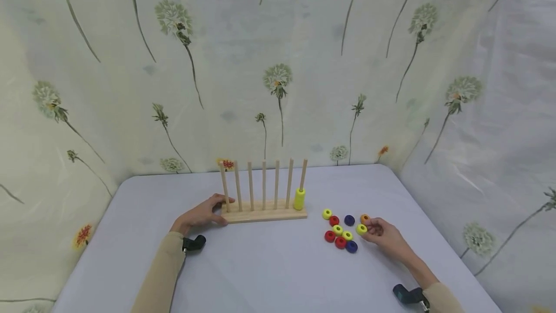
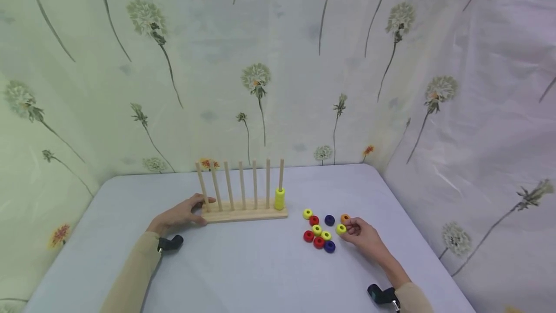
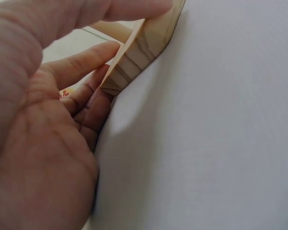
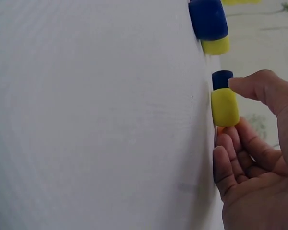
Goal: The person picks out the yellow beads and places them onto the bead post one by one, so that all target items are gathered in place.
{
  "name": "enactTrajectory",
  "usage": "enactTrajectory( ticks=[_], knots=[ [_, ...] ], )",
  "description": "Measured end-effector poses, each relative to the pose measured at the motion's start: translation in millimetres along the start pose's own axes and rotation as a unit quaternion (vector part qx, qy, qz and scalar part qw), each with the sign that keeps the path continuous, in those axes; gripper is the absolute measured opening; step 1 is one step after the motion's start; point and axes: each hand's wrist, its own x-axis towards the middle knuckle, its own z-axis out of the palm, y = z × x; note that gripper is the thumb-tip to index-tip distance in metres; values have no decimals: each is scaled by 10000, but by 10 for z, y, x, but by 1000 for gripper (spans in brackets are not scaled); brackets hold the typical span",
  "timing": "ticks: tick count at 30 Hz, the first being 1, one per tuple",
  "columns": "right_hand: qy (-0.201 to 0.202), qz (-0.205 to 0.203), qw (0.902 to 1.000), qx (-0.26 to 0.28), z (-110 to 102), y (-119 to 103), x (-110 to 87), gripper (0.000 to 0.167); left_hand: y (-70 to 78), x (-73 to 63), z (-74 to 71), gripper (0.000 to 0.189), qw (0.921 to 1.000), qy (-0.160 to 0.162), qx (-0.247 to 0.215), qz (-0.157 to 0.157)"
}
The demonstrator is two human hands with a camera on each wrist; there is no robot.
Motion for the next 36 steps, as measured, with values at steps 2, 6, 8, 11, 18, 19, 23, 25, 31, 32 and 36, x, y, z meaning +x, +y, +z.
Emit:
enactTrajectory(
  ticks=[2, 6, 8, 11, 18, 19, 23, 25, 31, 32, 36],
  knots=[
    [72, 5, 9999, -141, 19, -27, 23, 44, 20, -8, -9, 69, 10000, 3, -27, -26],
    [166, -56, 9994, -314, 47, -57, 55, 38, 56, -21, -33, 69, 9999, 15, -100, -51],
    [188, -50, 9993, -330, 55, -62, 59, 36, 62, -21, -42, 68, 9999, 15, -111, -43],
    [184, -57, 9992, -362, 51, -53, 60, 36, 66, -16, -45, 67, 9999, 38, -105, 1],
    [285, -347, 9987, -250, 6, -171, 124, 32, 45, -7, -29, 67, 9999, -12, -100, 109],
    [313, -420, 9984, -213, 1, -221, 144, 31, 46, -12, -30, 66, 9999, -8, -117, 114],
    [233, -568, 9981, 59, -18, -506, 233, 28, 57, -31, -34, 66, 9998, -12, -145, 120],
    [139, -613, 9976, 275, -29, -695, 284, 28, 56, -40, -39, 66, 9998, -17, -138, 145],
    [202, -1117, 9913, 660, -48, -1355, 465, 28, 32, -47, -41, 67, 9998, -41, -92, 179],
    [241, -1211, 9899, 700, -55, -1466, 496, 28, 26, -43, -39, 67, 9998, -51, -71, 189],
    [380, -1584, 9833, 812, -106, -1860, 615, 30, -1, -18, -33, 67, 9996, -68, 34, 257]
  ],
)
